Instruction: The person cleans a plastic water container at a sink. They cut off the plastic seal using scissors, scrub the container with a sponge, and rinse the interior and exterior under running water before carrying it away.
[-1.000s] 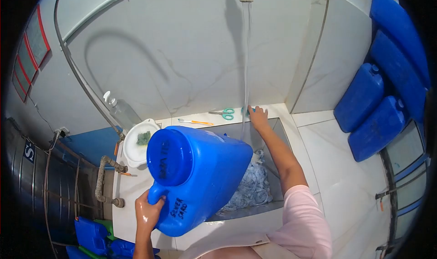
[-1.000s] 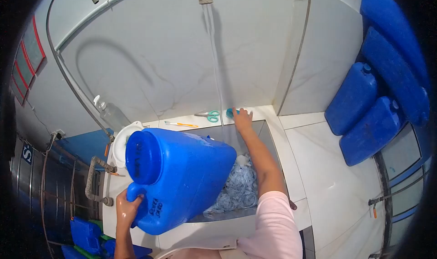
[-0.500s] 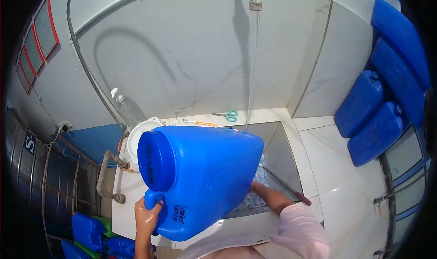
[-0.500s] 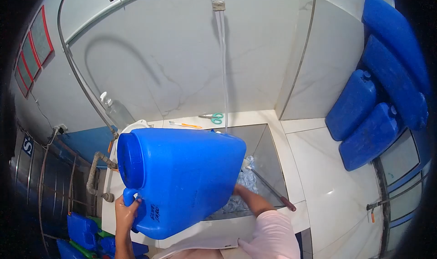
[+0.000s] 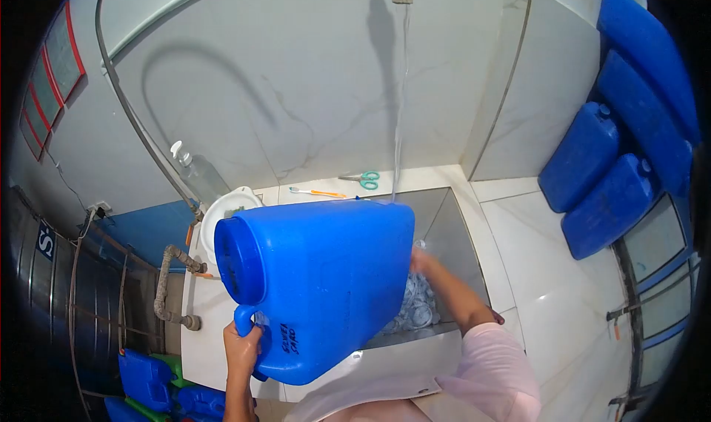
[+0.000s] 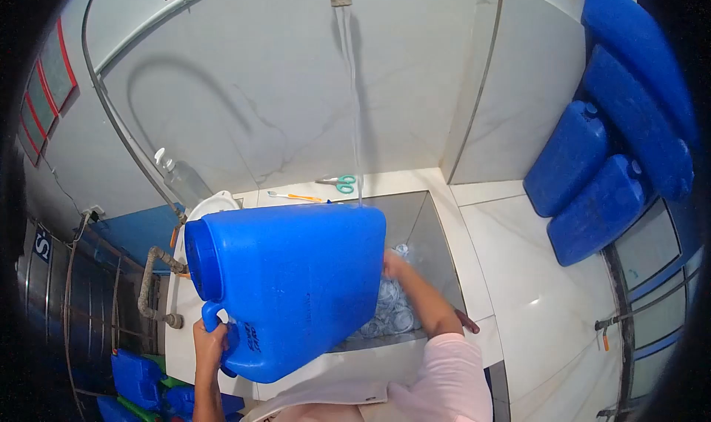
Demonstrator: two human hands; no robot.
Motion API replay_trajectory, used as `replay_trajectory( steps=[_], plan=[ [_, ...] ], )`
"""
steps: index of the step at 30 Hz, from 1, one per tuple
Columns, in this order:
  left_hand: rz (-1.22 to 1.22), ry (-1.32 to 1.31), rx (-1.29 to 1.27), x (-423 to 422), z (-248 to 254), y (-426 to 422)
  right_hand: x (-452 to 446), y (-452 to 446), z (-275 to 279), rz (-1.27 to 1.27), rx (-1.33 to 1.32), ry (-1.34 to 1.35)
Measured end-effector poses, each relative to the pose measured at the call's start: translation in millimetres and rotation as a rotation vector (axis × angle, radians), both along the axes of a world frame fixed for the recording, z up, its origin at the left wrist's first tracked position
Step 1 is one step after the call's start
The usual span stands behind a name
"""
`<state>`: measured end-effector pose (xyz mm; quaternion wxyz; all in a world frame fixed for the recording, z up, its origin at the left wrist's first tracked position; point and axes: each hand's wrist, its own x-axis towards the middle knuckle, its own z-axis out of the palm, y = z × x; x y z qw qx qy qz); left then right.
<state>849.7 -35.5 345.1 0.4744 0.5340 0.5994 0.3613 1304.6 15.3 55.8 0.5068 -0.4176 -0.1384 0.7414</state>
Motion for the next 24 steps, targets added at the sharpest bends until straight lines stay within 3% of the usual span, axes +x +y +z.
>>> replay_trajectory(
  steps=[2, 5, 7, 8, 9, 11, 13, 14, 16, 18, 19, 21, 24],
  plan=[
    [-0.020, -0.006, 0.003, 0, -7, 0, 34, 37, 82, -0.150, -0.074, -0.083],
    [0.021, -0.028, -0.012, 0, -13, 2, 29, 40, 55, 0.019, -0.054, 0.095],
    [0.061, -0.058, 0.012, 2, -13, 2, -41, -26, 23, -0.056, 0.197, -0.261],
    [0.062, -0.052, 0.005, -3, -13, 8, -48, -37, 12, -0.054, 0.201, -0.266],
    [0.068, -0.044, -0.002, -11, -13, 14, -49, -42, -6, -0.013, 0.175, -0.443],
    [0.024, -0.014, -0.022, -11, -4, 20, -38, -46, -56, 0.067, 0.109, -0.785],
    [0.002, 0.017, -0.011, -10, -2, 24, 39, -9, -95, 0.138, 0.083, -1.214],
    [-0.015, 0.042, 0.010, -8, -1, 28, 39, 3, 20, 0.108, -0.068, -1.355],
    [-0.044, 0.082, 0.011, -3, 2, 33, 55, 27, 109, -0.258, 0.134, -1.825],
    [-0.070, 0.121, 0.006, 4, -2, 37, 64, 48, 165, -0.247, 0.272, -1.975],
    [-0.117, 0.166, 0.064, 8, -11, 40, 68, 62, 170, -0.247, 0.269, -1.974],
    [-0.166, 0.209, 0.123, 20, -30, 46, 70, 83, 173, 0.009, 0.320, -2.292],
    [-0.265, 0.370, 0.176, 40, -55, 51, 62, 101, 140, -0.169, 0.275, -2.530]
  ],
)
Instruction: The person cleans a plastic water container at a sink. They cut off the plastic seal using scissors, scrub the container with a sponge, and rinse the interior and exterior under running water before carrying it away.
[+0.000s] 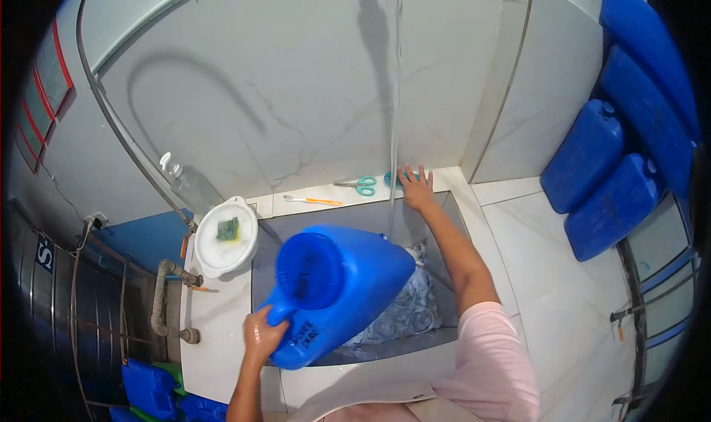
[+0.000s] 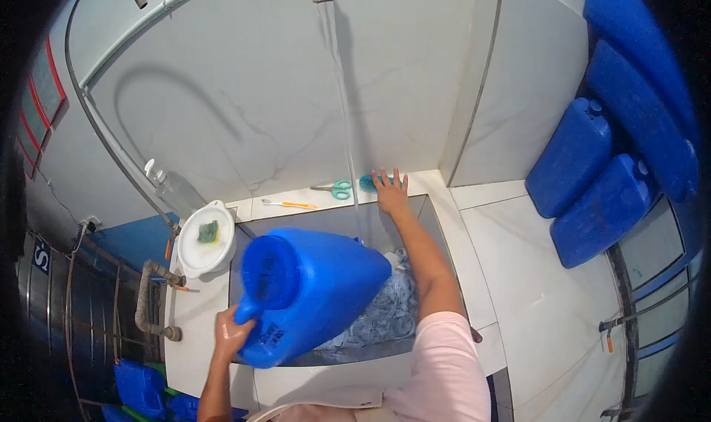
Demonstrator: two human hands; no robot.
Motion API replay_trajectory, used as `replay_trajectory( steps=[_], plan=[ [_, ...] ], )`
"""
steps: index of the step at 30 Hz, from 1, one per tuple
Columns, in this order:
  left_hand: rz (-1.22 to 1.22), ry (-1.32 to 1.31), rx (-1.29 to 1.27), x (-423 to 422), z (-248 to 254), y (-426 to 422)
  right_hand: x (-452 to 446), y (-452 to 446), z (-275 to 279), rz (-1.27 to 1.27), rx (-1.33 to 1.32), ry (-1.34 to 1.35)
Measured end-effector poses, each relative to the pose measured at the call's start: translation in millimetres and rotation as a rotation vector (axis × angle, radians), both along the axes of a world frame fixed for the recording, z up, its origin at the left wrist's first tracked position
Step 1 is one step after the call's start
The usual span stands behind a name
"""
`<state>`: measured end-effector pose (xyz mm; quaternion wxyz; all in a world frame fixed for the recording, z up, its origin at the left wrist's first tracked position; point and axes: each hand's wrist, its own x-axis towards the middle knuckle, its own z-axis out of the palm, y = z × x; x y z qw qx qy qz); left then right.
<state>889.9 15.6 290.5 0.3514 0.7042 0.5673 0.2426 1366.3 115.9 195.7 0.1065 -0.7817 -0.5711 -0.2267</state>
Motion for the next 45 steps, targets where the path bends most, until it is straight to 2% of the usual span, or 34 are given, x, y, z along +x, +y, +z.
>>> replay_trajectory(
  steps=[2, 4, 6, 7, 9, 10, 12, 15, 17, 18, 20, 21, 23, 24, 25, 27, 29, 30, 32, 36, 38, 39, 41, 45],
  plan=[
    [-0.131, 0.233, 0.266, 22, -10, 1, -11, 0, 16, 0.039, -0.076, -0.003],
    [-0.188, 0.332, 0.288, 47, -5, 1, -22, -12, 63, 0.073, -0.162, -0.021],
    [-0.273, 0.337, 0.371, 70, -16, 7, -45, -36, 129, 0.199, -0.623, 1.021],
    [-0.318, 0.347, 0.374, 84, -18, 12, -53, -44, 140, 0.189, -0.638, 1.018],
    [-0.436, 0.357, 0.396, 112, -20, 21, -67, -57, 153, 0.350, -0.504, 1.406],
    [-0.507, 0.355, 0.418, 125, -19, 27, -72, -59, 159, 0.342, -0.504, 1.404],
    [-0.623, 0.346, 0.504, 152, -15, 41, -78, -60, 168, 0.301, -0.469, 1.613],
    [-0.703, 0.302, 0.628, 188, -13, 58, -76, -55, 166, 0.262, -0.421, 1.684],
    [-0.727, 0.397, 0.913, 210, -21, 69, -80, -54, 163, 0.254, -0.406, 1.700],
    [-0.723, 0.397, 0.914, 220, -29, 71, -81, -53, 162, 0.242, -0.389, 1.717],
    [-0.407, 0.431, 1.059, 240, -42, 70, -81, -49, 160, 0.259, -0.358, 1.740],
    [-0.406, 0.429, 1.056, 246, -42, 68, -83, -49, 161, 0.272, -0.324, 1.767],
    [-0.383, 0.249, 1.253, 253, -43, 68, -85, -51, 162, 0.241, -0.327, 1.750],
    [-0.383, 0.250, 1.248, 252, -41, 70, -87, -52, 160, 0.213, -0.328, 1.736],
    [-0.496, -0.038, 0.904, 251, -39, 73, -86, -52, 160, 0.211, -0.333, 1.740],
    [-0.586, -0.310, 0.537, 244, -33, 76, -81, -50, 159, 0.270, -0.312, 1.764],
    [-0.643, 0.394, 0.600, 230, -11, 73, -83, -52, 164, 0.265, -0.318, 1.708],
    [-0.657, 0.424, 0.463, 223, -12, 80, -84, -53, 166, 0.262, -0.324, 1.646],
    [-0.682, 0.386, 0.316, 203, -23, 89, -83, -52, 165, 0.281, -0.322, 1.614],
    [-0.394, 0.249, 0.023, 139, -45, 79, -84, -50, 158, 0.231, -0.264, 1.559],
    [-0.235, 0.207, 0.003, 111, -36, 60, -78, -49, 150, 0.237, -0.278, 1.548],
    [-0.238, 0.214, 0.003, 97, -43, 54, -76, -49, 147, 0.248, -0.304, 1.525],
    [-0.106, 0.056, 0.021, 71, -60, 46, -78, -50, 144, 0.204, -0.299, 1.532],
    [-0.093, 0.048, 0.002, 44, -71, 38, -77, -47, 140, 0.182, -0.346, 1.552]
  ],
)
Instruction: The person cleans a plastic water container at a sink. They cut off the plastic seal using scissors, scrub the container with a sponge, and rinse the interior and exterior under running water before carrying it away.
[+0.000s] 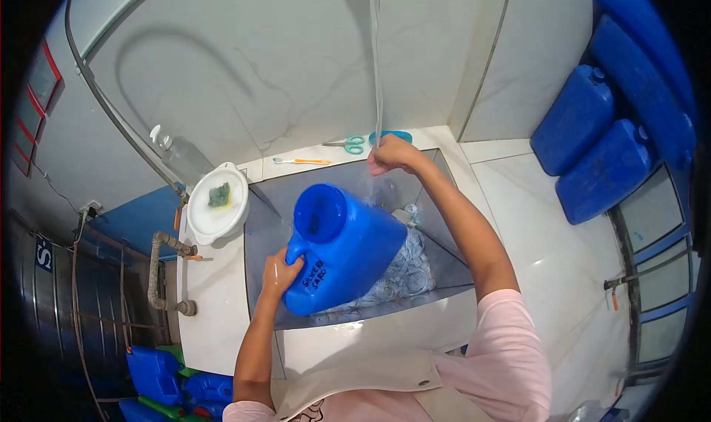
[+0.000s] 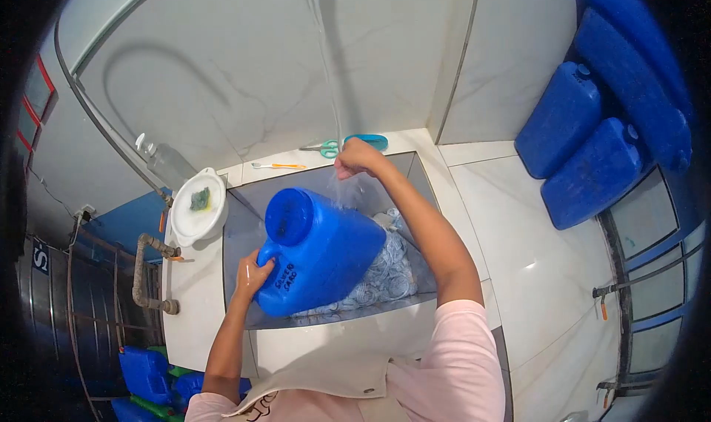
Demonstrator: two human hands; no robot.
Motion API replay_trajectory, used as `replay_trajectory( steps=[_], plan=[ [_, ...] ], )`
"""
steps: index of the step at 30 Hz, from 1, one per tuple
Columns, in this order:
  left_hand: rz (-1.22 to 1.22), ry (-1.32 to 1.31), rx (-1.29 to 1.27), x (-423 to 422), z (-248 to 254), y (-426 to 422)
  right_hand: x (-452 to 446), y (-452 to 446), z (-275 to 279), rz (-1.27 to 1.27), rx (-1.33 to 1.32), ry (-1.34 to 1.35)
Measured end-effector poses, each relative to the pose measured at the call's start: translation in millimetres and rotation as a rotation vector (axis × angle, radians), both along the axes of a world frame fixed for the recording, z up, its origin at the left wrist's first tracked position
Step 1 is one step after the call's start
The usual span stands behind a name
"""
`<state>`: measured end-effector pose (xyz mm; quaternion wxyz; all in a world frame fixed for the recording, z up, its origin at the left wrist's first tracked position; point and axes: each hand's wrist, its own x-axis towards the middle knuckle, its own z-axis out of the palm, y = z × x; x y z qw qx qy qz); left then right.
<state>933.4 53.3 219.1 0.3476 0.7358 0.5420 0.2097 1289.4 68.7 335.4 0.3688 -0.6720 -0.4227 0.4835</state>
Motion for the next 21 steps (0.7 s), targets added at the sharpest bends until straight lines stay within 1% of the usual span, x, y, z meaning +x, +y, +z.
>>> replay_trajectory(
  steps=[1, 2, 3, 5, 7, 9, 10, 12, 13, 15, 16, 18, 19, 21],
  plan=[
    [-0.131, 0.123, 0.096, -4, 0, 2, -1, 0, 1, 0.003, -0.001, 0.001],
    [-0.263, 0.246, 0.192, -6, 0, 3, -2, 0, 3, 0.020, -0.003, 0.093],
    [-0.261, 0.245, 0.193, -2, 2, 6, -3, -1, 7, 0.036, -0.004, 0.184],
    [-0.428, 0.241, 0.604, 23, 14, 14, -6, 1, 12, 0.045, -0.019, 0.197],
    [-0.368, 0.305, 0.672, 60, 23, 21, -8, 1, 15, 0.055, -0.034, 0.210],
    [-0.436, 0.109, 0.898, 94, 18, 35, -8, -1, 20, 0.073, -0.003, 0.321],
    [-0.437, 0.104, 0.903, 110, 24, 37, -7, -2, 21, 0.070, 0.001, 0.316],
    [-0.609, 0.014, 0.874, 141, 34, 38, -6, -4, 21, 0.076, 0.027, 0.398],
    [-0.616, 0.008, 0.875, 152, 42, 37, -6, -5, 21, 0.068, 0.028, 0.395],
    [-0.672, 0.241, 0.725, 165, 58, 32, -7, -6, 20, 0.028, 0.055, 0.392],
    [-0.680, 0.238, 0.723, 165, 64, 29, -8, -7, 20, 0.019, 0.054, 0.392],
    [-0.778, 0.323, 0.683, 157, 73, 30, -9, -8, 20, 0.010, 0.089, 0.230],
    [-0.788, 0.325, 0.680, 149, 68, 34, -7, -6, 15, 0.001, 0.088, 0.236],
    [-0.827, 0.556, 0.559, 122, 56, 38, -5, 0, 4, 0.076, 0.127, 0.077]
  ],
)
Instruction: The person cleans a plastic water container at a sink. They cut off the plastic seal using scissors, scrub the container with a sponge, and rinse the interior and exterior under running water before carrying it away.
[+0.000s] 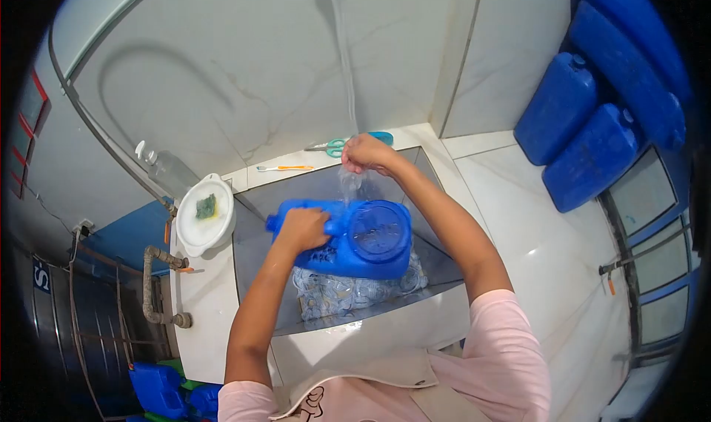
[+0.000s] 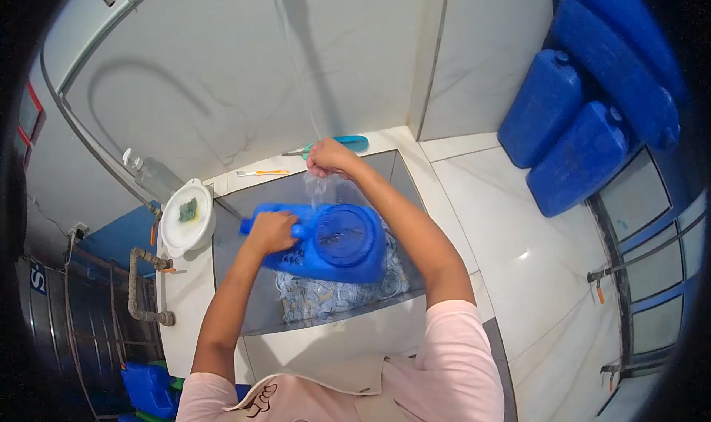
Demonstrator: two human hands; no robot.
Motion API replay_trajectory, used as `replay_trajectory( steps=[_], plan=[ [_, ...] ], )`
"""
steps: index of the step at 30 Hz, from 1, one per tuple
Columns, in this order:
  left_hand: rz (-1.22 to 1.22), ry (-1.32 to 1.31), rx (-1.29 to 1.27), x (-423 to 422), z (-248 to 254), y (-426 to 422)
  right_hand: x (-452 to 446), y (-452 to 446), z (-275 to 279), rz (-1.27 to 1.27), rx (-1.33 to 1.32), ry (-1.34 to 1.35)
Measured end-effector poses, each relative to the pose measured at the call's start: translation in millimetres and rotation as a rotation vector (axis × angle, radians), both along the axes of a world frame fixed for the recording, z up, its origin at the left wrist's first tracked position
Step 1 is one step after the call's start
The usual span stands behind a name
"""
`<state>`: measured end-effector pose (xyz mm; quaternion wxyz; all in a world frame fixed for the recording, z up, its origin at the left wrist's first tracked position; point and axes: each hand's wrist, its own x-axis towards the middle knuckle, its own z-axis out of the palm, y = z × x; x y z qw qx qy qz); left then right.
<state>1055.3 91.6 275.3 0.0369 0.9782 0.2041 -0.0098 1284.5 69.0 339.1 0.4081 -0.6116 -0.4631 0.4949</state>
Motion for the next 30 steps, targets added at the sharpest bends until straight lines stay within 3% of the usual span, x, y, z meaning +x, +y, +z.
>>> replay_trajectory(
  steps=[6, 7, 9, 14, 16, 20, 23, 25, 27, 29, 30],
  plan=[
    [0.604, -0.361, -0.011, -114, -58, -31, 1, 6, -30, -0.106, -0.031, 0.019],
    [0.600, -0.362, -0.004, -122, -51, -34, 1, 5, -31, -0.109, -0.023, 0.021],
    [0.820, -0.463, -0.106, -143, -30, -46, -3, 1, -37, -0.152, -0.104, 0.048],
    [0.861, -0.585, -0.173, -175, 50, -63, 9, 21, -86, -0.053, -0.090, -0.148],
    [0.848, -0.619, -0.128, -187, 71, -66, 13, 24, -107, 0.162, -0.083, -0.433],
    [0.822, -0.832, -0.203, -212, 93, -71, 7, 16, -126, 0.338, -0.133, -0.534],
    [0.895, -0.889, -0.206, -218, 106, -80, 9, 21, -155, 0.061, -0.195, 0.039],
    [0.848, -0.759, -0.105, -226, 111, -86, 9, 15, -142, 0.145, -0.140, -0.115],
    [0.777, -0.749, 0.122, -229, 114, -94, 3, 3, -130, 0.136, -0.155, 0.162],
    [0.792, -0.804, 0.025, -234, 118, -101, -10, -14, -107, -0.013, -0.203, 0.319],
    [0.789, -0.815, 0.072, -239, 117, -104, 8, -9, -129, 0.078, -0.172, 0.324]
  ],
)
